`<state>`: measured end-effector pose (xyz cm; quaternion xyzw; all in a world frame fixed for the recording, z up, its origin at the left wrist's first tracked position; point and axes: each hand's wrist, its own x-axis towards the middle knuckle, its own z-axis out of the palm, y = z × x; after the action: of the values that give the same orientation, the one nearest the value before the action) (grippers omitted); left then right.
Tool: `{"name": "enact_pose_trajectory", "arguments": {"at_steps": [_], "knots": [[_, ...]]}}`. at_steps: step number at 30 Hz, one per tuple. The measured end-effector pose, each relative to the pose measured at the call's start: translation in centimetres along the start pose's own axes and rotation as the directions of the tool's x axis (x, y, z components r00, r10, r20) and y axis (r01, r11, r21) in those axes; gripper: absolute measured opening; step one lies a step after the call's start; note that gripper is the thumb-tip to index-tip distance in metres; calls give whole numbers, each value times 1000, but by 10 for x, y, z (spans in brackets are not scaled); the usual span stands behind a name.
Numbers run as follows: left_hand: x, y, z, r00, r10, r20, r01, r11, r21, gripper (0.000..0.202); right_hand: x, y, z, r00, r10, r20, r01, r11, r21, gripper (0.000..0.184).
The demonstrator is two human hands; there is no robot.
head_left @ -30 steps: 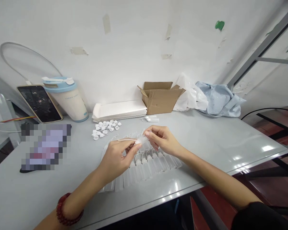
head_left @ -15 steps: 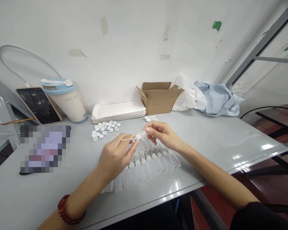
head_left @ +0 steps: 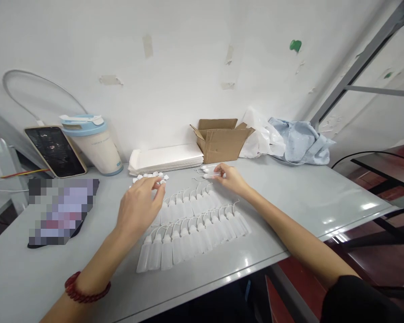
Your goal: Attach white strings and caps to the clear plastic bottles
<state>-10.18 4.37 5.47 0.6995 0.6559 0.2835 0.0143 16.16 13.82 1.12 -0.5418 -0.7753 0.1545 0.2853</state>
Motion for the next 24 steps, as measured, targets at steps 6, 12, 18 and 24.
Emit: {"name": "enact_pose_trajectory", "arguments": {"at_steps": [6,12,18,24], "knots": [[16,-25,-16,973,-128,191,76,963,257,35,4,8,1,1000,-22,-15,20,991,-130,8],[15,-39,-11,957,-99,272,3,943,332,33,6,10,2,999,-30,-37,24,988,-155,8],[12,-43,-5,955,-92,281,-26,921,390,35,6,10,1,998,-34,-58,23,984,-176,8],[13,-45,0,952,-87,293,-37,918,394,35,2,2,-2,997,-57,-56,47,984,-170,9]]}}
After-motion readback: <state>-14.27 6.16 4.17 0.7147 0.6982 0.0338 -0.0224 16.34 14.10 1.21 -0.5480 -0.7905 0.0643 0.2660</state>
